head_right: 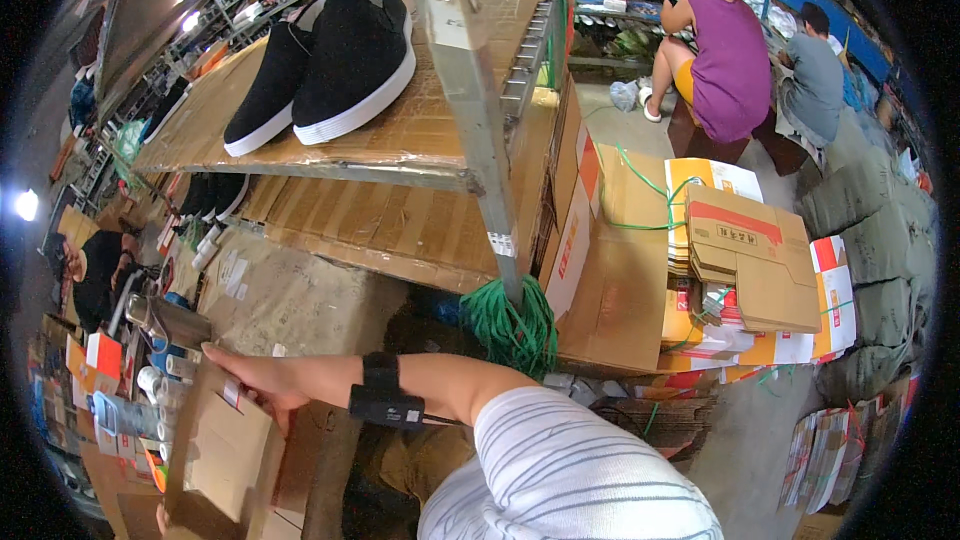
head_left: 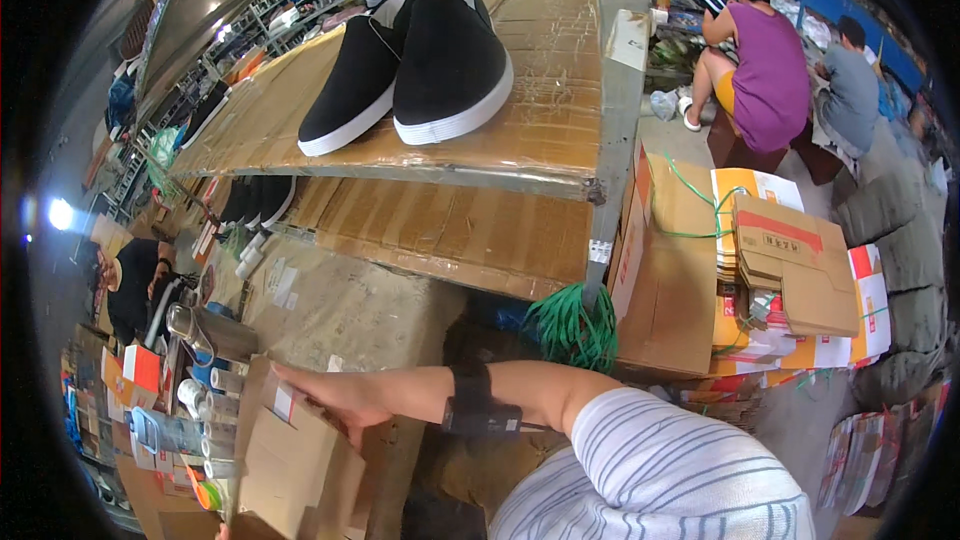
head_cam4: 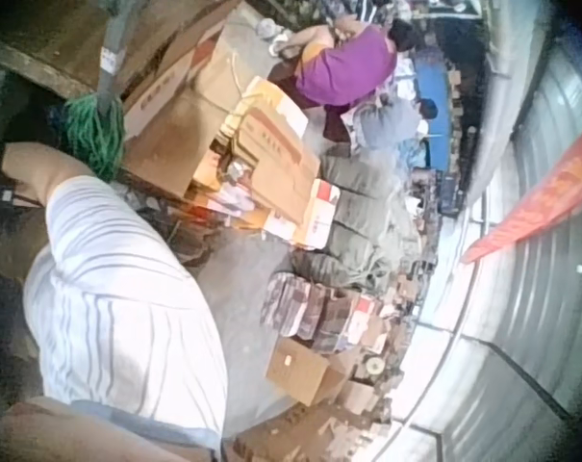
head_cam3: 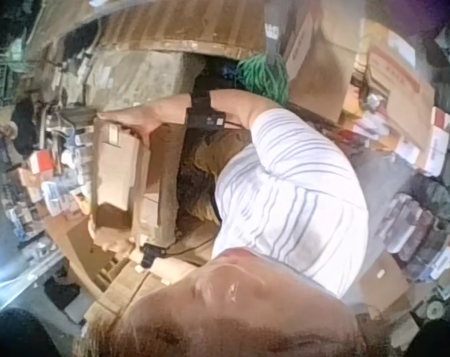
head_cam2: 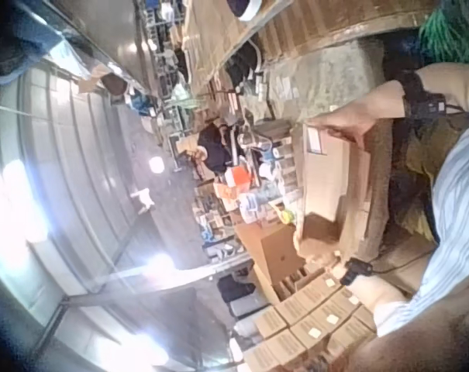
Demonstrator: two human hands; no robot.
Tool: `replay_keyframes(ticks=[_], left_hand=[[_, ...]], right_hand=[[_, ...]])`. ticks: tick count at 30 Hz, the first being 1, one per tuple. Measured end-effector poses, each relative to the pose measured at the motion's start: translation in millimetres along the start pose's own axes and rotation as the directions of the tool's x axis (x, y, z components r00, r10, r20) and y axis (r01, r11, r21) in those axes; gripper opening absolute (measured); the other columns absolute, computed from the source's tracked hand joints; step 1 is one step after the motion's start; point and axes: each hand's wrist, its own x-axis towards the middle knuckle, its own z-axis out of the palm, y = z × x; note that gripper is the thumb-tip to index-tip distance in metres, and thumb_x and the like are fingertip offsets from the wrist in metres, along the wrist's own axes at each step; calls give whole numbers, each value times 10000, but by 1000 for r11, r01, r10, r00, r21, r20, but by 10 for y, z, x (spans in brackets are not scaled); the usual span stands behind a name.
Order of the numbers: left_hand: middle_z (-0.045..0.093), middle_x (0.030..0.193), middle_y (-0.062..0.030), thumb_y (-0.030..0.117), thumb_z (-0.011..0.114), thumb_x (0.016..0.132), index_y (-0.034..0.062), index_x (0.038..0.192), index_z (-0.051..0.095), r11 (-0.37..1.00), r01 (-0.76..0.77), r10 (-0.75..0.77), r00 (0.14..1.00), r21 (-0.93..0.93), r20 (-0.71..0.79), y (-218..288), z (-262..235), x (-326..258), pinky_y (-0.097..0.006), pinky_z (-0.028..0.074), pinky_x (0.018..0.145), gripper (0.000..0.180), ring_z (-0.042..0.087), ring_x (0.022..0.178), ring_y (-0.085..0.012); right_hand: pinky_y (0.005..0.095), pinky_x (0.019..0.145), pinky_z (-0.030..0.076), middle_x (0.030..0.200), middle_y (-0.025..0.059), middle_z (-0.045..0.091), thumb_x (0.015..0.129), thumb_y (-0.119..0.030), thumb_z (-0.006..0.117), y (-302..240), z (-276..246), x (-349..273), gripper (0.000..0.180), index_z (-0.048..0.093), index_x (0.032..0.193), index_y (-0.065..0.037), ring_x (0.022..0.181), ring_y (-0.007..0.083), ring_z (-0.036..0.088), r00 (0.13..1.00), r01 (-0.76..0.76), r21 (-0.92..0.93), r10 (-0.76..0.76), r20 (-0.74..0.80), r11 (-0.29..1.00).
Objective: Packing pairs of shoes into individual shoe boxes and placing them into a larger shipping container.
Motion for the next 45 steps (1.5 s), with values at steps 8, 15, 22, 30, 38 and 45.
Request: replay_keyframes(ticks=[8,15,22,30,38,45], left_hand=[[485,1299,-213,163,460,941,-77,1285,459,995,-88,90,995,45,-46,88,-31,166,-379,355,1025,420,465,1187,-283],[481,1305,-212,150,431,957,-73,1291,456,924,-328,359,922,199,-147,-299,49,674,-381,344,1044,402,460,1204,-275],[283,1457,-248,105,577,856,-63,1428,171,959,-169,137,979,227,148,431,-258,415,-358,232,1129,721,282,1357,-343],[481,1334,-193,191,562,856,43,1291,509,894,-449,448,893,-14,-35,105,-225,454,-416,291,1076,463,405,1269,-334],[428,1374,-214,219,707,743,115,1361,446,904,-337,304,939,263,159,1065,-554,179,-426,279,1088,679,360,1299,-347],[667,885,-204,182,618,856,-59,998,656,864,-504,445,737,26,-508,901,-723,289,-397,490,782,282,624,829,-355]], right_hand=[[521,954,328,1113,197,570,857,-410,515,-35,695,387,481,587,1140,-28,1078,384,532,313,661,-747,-878,362,-73],[425,799,419,773,125,619,757,-279,619,618,585,1394,236,695,766,-55,767,268,595,801,334,-919,-577,160,210],[502,754,401,954,136,519,832,-229,598,13,-171,1251,225,483,830,-35,919,400,523,229,337,-690,-767,-599,640],[430,915,452,1281,230,403,647,-353,789,242,-189,1289,903,344,1406,-151,1076,378,517,920,169,-920,-391,18,354],[386,815,512,1217,243,429,566,-375,841,244,-20,1103,764,533,1214,-113,1012,348,587,913,-27,-981,-394,-103,194],[422,810,471,1160,189,403,783,-282,702,150,187,792,334,577,1030,-94,970,359,557,634,346,-786,-745,-206,512]])
